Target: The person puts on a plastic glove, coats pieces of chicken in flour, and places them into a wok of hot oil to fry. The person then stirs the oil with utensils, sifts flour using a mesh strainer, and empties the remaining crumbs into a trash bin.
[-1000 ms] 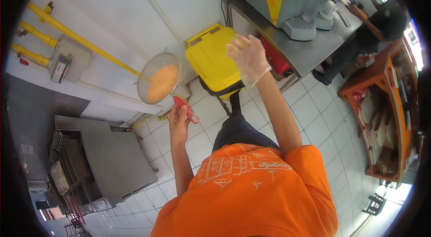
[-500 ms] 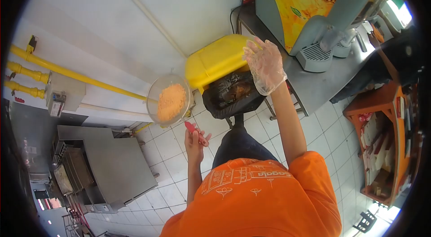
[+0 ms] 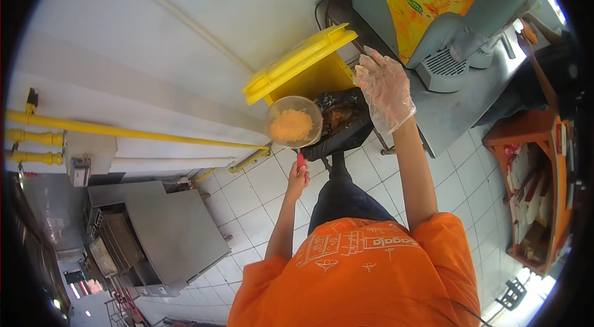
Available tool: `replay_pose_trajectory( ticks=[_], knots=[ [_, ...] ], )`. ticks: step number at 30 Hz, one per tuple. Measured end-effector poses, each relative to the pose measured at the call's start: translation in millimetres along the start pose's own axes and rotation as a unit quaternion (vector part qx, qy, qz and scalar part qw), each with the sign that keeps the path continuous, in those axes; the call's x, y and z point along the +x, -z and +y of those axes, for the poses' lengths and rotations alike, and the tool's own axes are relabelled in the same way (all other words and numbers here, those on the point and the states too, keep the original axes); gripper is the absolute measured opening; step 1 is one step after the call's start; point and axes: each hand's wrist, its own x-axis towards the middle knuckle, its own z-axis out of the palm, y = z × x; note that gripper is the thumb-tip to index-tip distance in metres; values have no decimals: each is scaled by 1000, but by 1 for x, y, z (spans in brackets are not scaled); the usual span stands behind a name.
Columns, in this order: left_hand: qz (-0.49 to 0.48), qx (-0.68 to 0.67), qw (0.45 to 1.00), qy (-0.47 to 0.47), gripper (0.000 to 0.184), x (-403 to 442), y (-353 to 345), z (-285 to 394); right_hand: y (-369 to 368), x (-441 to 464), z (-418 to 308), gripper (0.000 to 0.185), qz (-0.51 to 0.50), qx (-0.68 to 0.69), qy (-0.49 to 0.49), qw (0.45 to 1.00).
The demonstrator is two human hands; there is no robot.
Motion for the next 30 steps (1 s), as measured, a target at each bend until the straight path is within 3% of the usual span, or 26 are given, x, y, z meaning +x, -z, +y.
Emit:
replay_pose_trajectory(
  ticks=[1,3,4,6,7,9,10,13,15,18,19,23,25,29,30],
  knots=[
    [-6,4,1000,2,30,24,5,-4,2,-1,-3,42,5,1,7,1000],
    [-8,258,962,-86,29,70,15,-16,7,-6,-11,44,-11,-1,11,1000],
    [-13,259,962,-85,29,85,18,-14,9,-8,-15,44,-8,-2,16,1000],
    [7,474,836,-278,26,105,21,-1,14,-14,-20,48,44,-27,37,998],
    [4,474,835,-279,26,111,15,5,17,-15,-22,48,46,-28,40,998],
    [60,638,748,-171,21,110,-4,23,27,-18,-25,51,55,-28,60,996],
    [58,639,748,-171,21,114,-10,23,31,-18,-26,51,57,-28,61,996],
    [28,697,705,-126,31,134,-18,-1,35,-21,-29,51,60,-33,65,996],
    [62,740,665,-84,39,135,-17,-23,33,-26,-32,52,70,-43,72,994],
    [129,727,668,-90,37,111,-11,-57,36,-29,-37,51,64,-35,86,994],
    [145,702,689,-104,45,109,-10,-64,37,-30,-36,51,66,-36,86,993],
    [138,650,727,-172,54,89,-4,-69,32,-31,-29,47,62,-37,80,994],
    [116,625,752,-174,74,84,-3,-73,24,-32,-24,45,52,-31,74,995],
    [149,595,760,-215,77,83,-2,-86,15,-35,-19,44,49,-35,66,996],
    [176,597,742,-247,64,84,-5,-83,14,-35,-18,44,36,-31,64,997]
  ],
)
